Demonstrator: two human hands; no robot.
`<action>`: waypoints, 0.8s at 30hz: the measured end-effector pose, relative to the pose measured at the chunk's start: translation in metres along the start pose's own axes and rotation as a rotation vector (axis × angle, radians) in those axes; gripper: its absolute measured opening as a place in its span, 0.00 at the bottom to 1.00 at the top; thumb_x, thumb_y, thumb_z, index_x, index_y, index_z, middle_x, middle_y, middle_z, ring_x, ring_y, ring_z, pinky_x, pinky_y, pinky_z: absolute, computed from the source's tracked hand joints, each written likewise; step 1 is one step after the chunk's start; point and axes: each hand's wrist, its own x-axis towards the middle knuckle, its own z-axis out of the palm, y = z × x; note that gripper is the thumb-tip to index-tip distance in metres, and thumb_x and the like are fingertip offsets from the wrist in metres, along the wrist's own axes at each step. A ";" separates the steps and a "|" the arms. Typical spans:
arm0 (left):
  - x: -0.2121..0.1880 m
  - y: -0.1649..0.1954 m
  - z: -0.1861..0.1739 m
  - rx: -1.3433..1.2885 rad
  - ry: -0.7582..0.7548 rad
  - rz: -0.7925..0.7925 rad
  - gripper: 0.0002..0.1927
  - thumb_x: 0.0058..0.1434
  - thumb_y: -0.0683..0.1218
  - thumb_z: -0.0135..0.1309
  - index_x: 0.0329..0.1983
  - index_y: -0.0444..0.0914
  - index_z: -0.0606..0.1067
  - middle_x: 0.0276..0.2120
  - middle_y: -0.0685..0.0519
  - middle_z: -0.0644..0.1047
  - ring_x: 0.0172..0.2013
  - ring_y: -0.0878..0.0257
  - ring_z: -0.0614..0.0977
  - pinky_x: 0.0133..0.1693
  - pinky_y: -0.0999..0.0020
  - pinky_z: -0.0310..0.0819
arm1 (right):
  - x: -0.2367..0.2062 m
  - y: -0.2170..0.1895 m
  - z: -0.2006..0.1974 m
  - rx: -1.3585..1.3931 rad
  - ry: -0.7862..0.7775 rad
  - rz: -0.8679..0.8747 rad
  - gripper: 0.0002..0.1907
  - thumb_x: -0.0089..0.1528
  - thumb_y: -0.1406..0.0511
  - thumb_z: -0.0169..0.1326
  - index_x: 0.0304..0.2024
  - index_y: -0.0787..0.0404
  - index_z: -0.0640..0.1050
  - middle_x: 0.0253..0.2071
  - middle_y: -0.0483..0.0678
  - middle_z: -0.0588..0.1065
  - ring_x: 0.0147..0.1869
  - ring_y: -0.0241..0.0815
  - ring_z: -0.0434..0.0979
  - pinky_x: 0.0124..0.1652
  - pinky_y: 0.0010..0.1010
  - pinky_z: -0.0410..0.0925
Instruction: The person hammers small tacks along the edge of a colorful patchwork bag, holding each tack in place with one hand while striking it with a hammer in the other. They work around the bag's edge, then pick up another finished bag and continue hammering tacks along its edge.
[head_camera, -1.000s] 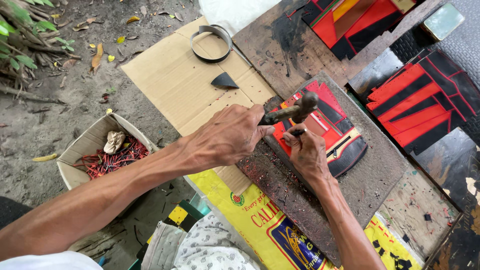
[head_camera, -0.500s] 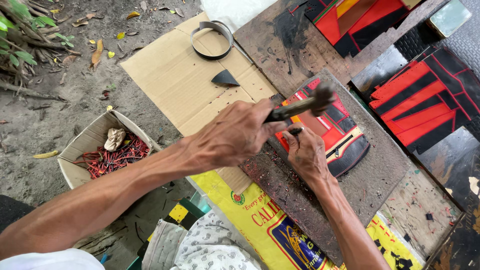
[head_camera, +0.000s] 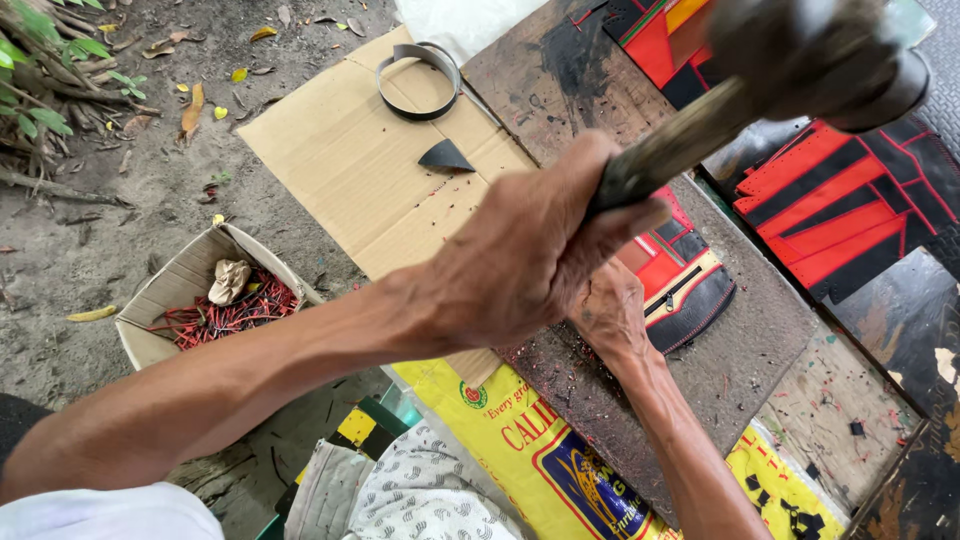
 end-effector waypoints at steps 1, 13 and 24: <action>0.000 0.000 0.002 0.042 -0.042 -0.033 0.13 0.78 0.48 0.44 0.45 0.31 0.64 0.21 0.44 0.71 0.19 0.55 0.75 0.22 0.58 0.66 | -0.001 0.001 0.001 -0.014 0.001 0.010 0.06 0.61 0.69 0.56 0.40 0.63 0.77 0.34 0.58 0.75 0.40 0.59 0.78 0.38 0.46 0.71; -0.045 -0.059 0.004 0.416 -0.499 -0.564 0.19 0.70 0.53 0.46 0.40 0.31 0.68 0.25 0.38 0.77 0.28 0.38 0.81 0.31 0.45 0.74 | -0.002 -0.011 -0.001 0.022 0.087 -0.001 0.05 0.65 0.70 0.57 0.42 0.65 0.76 0.37 0.58 0.78 0.39 0.55 0.81 0.38 0.41 0.72; -0.054 -0.088 0.030 0.471 -0.534 -0.546 0.14 0.67 0.48 0.49 0.40 0.30 0.67 0.29 0.36 0.78 0.34 0.36 0.82 0.36 0.42 0.75 | 0.005 0.017 -0.053 0.747 0.220 0.410 0.08 0.72 0.65 0.48 0.42 0.66 0.72 0.38 0.53 0.80 0.42 0.45 0.85 0.40 0.38 0.78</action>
